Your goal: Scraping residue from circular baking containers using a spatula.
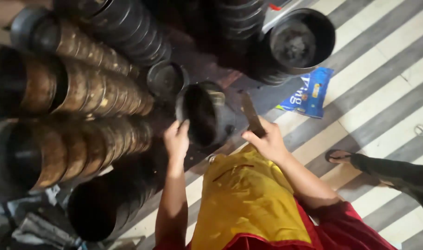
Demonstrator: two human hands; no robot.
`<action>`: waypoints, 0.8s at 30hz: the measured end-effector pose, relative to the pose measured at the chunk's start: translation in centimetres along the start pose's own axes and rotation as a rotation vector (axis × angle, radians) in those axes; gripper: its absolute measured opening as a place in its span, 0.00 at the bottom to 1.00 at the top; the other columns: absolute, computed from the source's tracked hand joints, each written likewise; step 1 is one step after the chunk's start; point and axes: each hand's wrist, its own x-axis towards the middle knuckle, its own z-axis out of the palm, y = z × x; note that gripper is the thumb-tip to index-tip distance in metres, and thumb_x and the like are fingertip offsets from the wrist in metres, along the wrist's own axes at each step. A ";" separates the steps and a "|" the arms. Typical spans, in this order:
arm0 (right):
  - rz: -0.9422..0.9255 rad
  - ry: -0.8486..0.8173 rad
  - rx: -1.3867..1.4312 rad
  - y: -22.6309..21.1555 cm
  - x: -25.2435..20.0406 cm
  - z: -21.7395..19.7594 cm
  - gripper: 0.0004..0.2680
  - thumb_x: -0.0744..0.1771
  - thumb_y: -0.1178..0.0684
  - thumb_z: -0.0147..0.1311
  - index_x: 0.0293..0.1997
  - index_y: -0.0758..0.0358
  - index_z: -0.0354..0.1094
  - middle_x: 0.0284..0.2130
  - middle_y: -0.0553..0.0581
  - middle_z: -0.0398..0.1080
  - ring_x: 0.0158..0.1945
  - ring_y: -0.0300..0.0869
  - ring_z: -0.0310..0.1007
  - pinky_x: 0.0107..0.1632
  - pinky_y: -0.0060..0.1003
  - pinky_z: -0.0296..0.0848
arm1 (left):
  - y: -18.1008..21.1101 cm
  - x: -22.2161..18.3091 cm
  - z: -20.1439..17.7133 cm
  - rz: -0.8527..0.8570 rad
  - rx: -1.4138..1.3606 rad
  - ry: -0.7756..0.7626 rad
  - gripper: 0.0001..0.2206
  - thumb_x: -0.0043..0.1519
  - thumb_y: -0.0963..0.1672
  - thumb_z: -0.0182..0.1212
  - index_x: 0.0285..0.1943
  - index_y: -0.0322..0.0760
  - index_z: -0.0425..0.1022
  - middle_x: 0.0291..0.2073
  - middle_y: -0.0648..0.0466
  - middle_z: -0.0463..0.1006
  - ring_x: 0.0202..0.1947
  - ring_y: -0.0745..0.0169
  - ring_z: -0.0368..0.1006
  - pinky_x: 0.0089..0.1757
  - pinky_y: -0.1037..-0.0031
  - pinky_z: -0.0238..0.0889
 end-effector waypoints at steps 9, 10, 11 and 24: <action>0.232 0.450 -0.162 -1.7 7.0 -14.0 0.09 0.71 0.52 0.61 0.45 0.70 0.74 0.24 0.52 0.69 0.26 0.31 0.65 0.29 0.30 0.64 | 16.6 7.3 23.0 0.546 0.660 -0.361 0.11 0.59 0.47 0.62 0.33 0.32 0.76 0.24 0.38 0.77 0.30 0.32 0.76 0.33 0.49 0.68; 0.162 0.480 -0.168 -0.6 7.9 -15.7 0.09 0.72 0.53 0.59 0.40 0.71 0.73 0.23 0.53 0.69 0.25 0.32 0.66 0.29 0.31 0.64 | 16.2 8.2 25.4 0.601 0.651 -0.368 0.11 0.59 0.47 0.61 0.33 0.32 0.77 0.26 0.37 0.78 0.31 0.32 0.77 0.34 0.49 0.69; 0.092 0.509 -0.173 0.5 8.9 -17.5 0.12 0.74 0.55 0.57 0.34 0.73 0.73 0.22 0.54 0.70 0.25 0.33 0.66 0.30 0.31 0.63 | 15.8 9.0 27.8 0.657 0.641 -0.374 0.12 0.58 0.47 0.61 0.32 0.31 0.78 0.27 0.35 0.79 0.32 0.32 0.77 0.36 0.50 0.71; 0.180 0.478 0.123 5.4 12.2 -20.1 0.08 0.72 0.55 0.57 0.39 0.70 0.67 0.25 0.50 0.69 0.25 0.31 0.68 0.26 0.28 0.63 | 12.6 10.1 30.5 0.308 0.666 -0.370 0.23 0.59 0.56 0.65 0.39 0.30 0.80 0.33 0.37 0.82 0.38 0.38 0.80 0.40 0.56 0.71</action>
